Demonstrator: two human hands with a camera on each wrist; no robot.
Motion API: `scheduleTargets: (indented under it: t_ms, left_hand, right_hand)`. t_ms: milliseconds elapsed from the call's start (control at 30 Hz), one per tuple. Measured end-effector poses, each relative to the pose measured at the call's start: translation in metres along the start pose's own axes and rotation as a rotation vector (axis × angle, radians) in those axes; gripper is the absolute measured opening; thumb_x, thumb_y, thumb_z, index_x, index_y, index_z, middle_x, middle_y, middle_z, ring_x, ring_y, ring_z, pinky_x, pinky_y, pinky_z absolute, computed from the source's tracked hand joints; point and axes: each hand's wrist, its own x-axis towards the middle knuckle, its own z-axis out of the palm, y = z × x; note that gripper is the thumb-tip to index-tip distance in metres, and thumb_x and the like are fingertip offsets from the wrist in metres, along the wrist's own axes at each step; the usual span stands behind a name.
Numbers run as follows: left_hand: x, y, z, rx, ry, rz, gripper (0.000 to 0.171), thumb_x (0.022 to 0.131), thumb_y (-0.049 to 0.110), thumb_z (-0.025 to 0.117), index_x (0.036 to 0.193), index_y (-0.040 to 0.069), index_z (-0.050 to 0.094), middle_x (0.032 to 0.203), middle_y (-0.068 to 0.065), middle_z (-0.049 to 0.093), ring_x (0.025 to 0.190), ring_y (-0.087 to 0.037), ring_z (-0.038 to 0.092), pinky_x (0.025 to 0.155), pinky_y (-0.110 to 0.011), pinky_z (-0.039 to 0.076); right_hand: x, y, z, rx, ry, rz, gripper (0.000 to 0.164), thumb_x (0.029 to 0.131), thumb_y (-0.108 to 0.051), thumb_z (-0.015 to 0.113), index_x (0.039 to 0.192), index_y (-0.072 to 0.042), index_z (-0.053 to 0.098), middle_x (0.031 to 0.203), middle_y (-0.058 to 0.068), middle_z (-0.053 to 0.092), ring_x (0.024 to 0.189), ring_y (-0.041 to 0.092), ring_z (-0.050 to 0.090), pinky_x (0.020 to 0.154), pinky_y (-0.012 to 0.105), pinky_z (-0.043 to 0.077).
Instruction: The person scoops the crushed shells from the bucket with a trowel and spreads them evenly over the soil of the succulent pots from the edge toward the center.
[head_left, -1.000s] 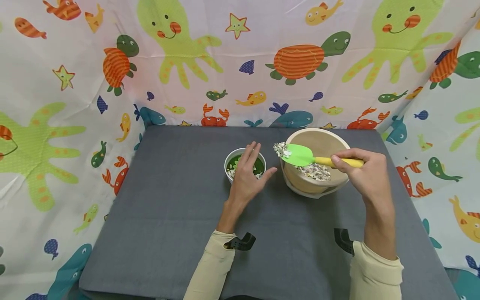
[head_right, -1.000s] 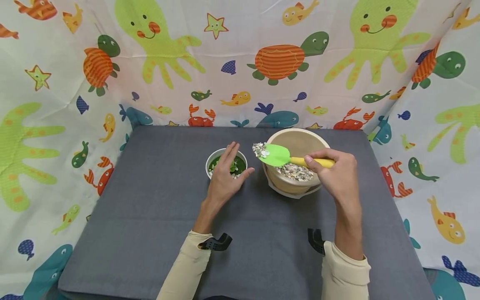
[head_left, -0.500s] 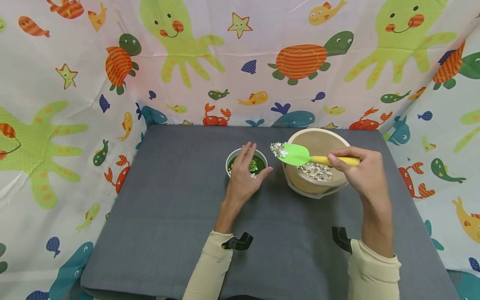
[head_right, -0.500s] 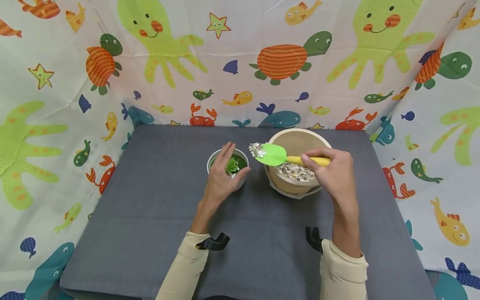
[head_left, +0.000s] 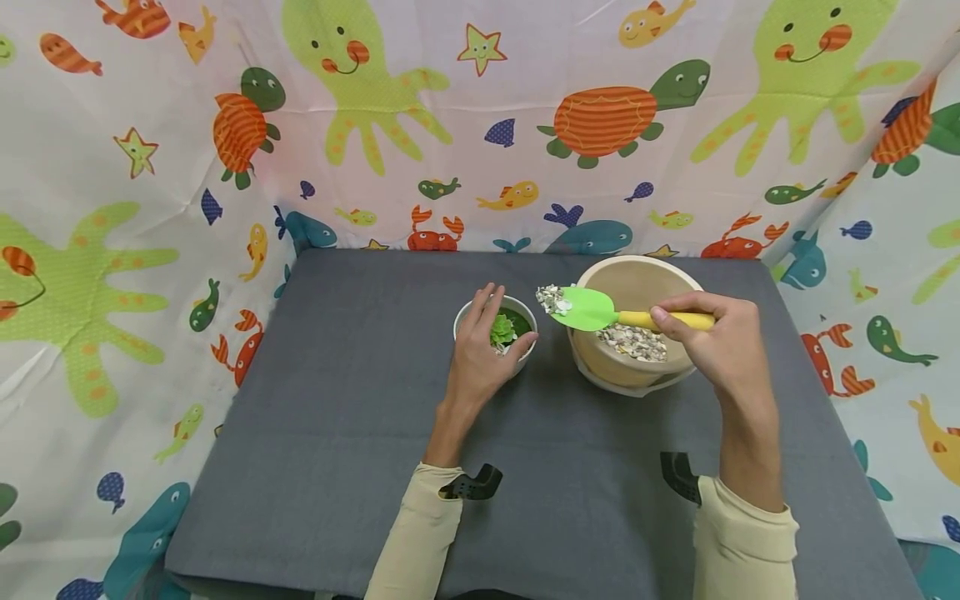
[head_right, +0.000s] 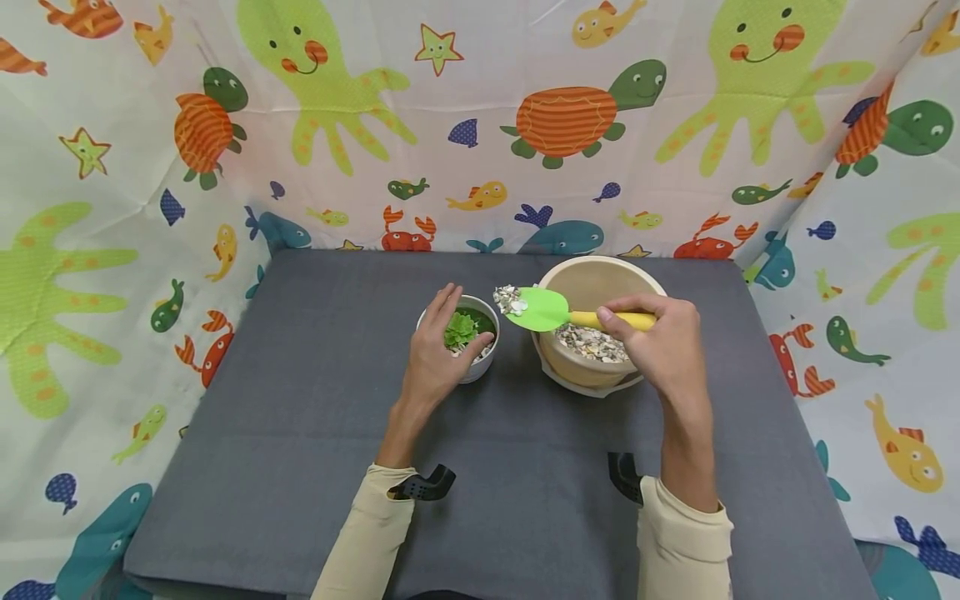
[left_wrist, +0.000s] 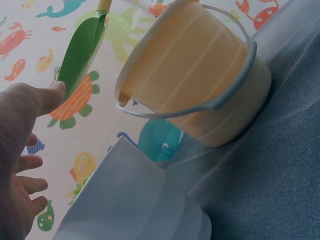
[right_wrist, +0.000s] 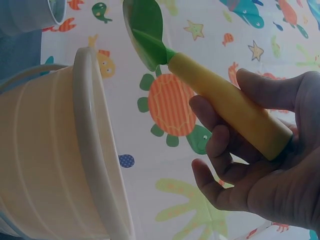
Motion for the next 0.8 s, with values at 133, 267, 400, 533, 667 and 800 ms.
scheduleTargets:
  t_ms: [133,267,400,533,667,800]
  left_hand:
    - [-0.001,-0.002,-0.001,-0.01,-0.004,-0.017,0.08,0.089,0.037,0.084,0.155,0.006,0.05,0.162,-0.018,0.047,0.153,-0.038,0.043,0.121,-0.056,0.043]
    - [-0.002,-0.005,-0.003,-0.012,-0.003,-0.023,0.08,0.09,0.037,0.083,0.155,0.007,0.05,0.162,-0.017,0.047,0.152,-0.037,0.045,0.12,-0.055,0.044]
    - [-0.003,-0.007,-0.006,-0.013,0.002,-0.021,0.079,0.09,0.037,0.083,0.155,0.006,0.05,0.162,-0.018,0.047,0.151,-0.038,0.045,0.12,-0.057,0.044]
    - [-0.004,-0.009,-0.008,-0.014,0.001,-0.029,0.079,0.091,0.037,0.082,0.156,0.007,0.049,0.163,-0.017,0.046,0.154,-0.038,0.041,0.123,-0.057,0.04]
    - [-0.006,-0.012,-0.009,-0.019,-0.001,-0.038,0.079,0.091,0.037,0.082,0.156,0.006,0.049,0.163,-0.017,0.046,0.155,-0.038,0.04,0.123,-0.056,0.04]
    - [-0.008,-0.014,-0.01,-0.017,-0.001,-0.045,0.079,0.091,0.039,0.081,0.156,0.007,0.049,0.163,-0.017,0.046,0.155,-0.037,0.041,0.123,-0.057,0.04]
  right_hand:
    - [0.0,0.0,0.002,0.002,-0.009,0.005,0.024,0.096,-0.013,0.075,0.11,0.006,0.079,0.085,-0.032,0.063,0.092,0.01,0.055,0.068,0.01,0.05]
    - [0.001,-0.001,0.004,0.008,-0.023,0.008,0.024,0.096,-0.013,0.075,0.11,0.006,0.079,0.085,-0.032,0.063,0.093,0.011,0.055,0.069,0.01,0.05]
    - [0.002,-0.003,0.008,0.005,-0.033,0.002,0.024,0.095,-0.014,0.077,0.109,0.005,0.079,0.084,-0.032,0.063,0.092,0.011,0.056,0.068,0.011,0.05]
    - [0.002,-0.004,0.011,-0.001,-0.04,-0.006,0.024,0.095,-0.015,0.077,0.108,0.005,0.08,0.084,-0.031,0.062,0.091,0.013,0.055,0.067,0.012,0.05]
    - [0.002,-0.005,0.013,0.006,-0.047,-0.01,0.023,0.095,-0.014,0.077,0.108,0.005,0.079,0.084,-0.03,0.062,0.092,0.014,0.055,0.067,0.012,0.051]
    - [0.003,-0.007,0.017,0.009,-0.058,-0.009,0.023,0.095,-0.015,0.077,0.108,0.004,0.079,0.089,-0.015,0.069,0.091,0.016,0.056,0.066,0.013,0.052]
